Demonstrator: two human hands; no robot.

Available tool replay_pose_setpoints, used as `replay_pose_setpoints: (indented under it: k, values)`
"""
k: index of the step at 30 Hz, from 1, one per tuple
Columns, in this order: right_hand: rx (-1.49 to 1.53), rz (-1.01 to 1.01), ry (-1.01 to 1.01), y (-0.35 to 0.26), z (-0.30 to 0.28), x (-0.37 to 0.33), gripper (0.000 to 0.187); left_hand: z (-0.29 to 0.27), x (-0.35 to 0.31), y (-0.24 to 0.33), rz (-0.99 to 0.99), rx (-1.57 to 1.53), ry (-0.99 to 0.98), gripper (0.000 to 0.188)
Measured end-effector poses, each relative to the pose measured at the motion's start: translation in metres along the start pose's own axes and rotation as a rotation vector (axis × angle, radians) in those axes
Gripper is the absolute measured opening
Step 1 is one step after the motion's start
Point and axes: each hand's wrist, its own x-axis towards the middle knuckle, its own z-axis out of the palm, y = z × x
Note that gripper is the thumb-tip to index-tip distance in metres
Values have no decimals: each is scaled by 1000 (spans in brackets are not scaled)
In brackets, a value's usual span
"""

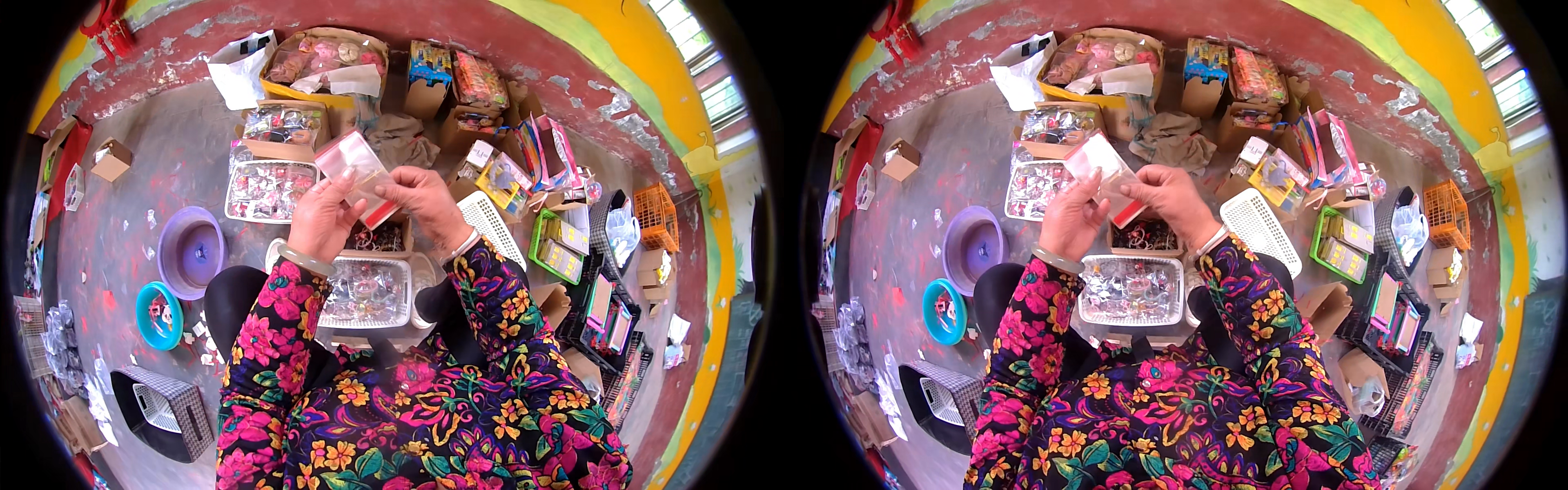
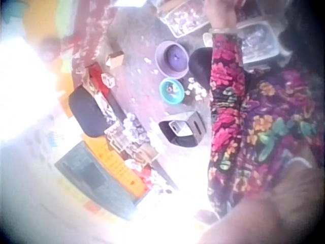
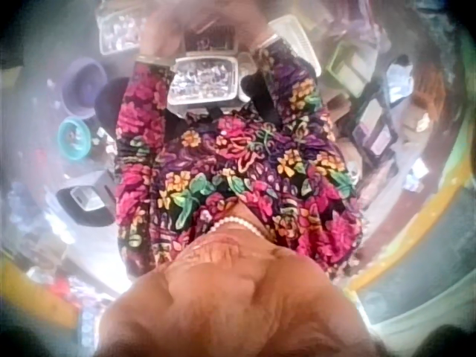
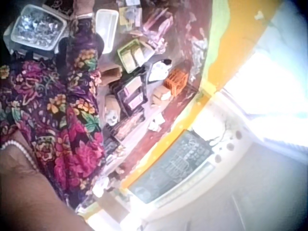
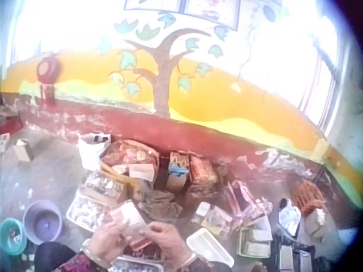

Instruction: The person sits on the floor and repeatedly picks up small trinkets, places them into clear plastic bags, and seals the bags. The person handles various small items, including red and black objects, and places the packaged items into a white basket.

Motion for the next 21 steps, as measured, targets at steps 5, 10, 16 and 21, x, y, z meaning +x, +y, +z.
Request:
replay_pose_setpoints:
  k: [5, 10, 16, 21]
  values:
    - [36, 59, -69, -3, -15, 2, 17, -5, 3, -3, -45, -121, -13, 22]
    - [-467, -62, -22, -9, -21, 0, 22, -3, 4, -3, 104, 94, -58, 22]
    - [-281, -312, 80, -5, 5, 0, 27, -5, 7, -18, 137, 326, -95, 14]
    - [-274, -345, 110, -2, 9, 0, 21, -8, 7, -24, 96, 327, -97, 18]
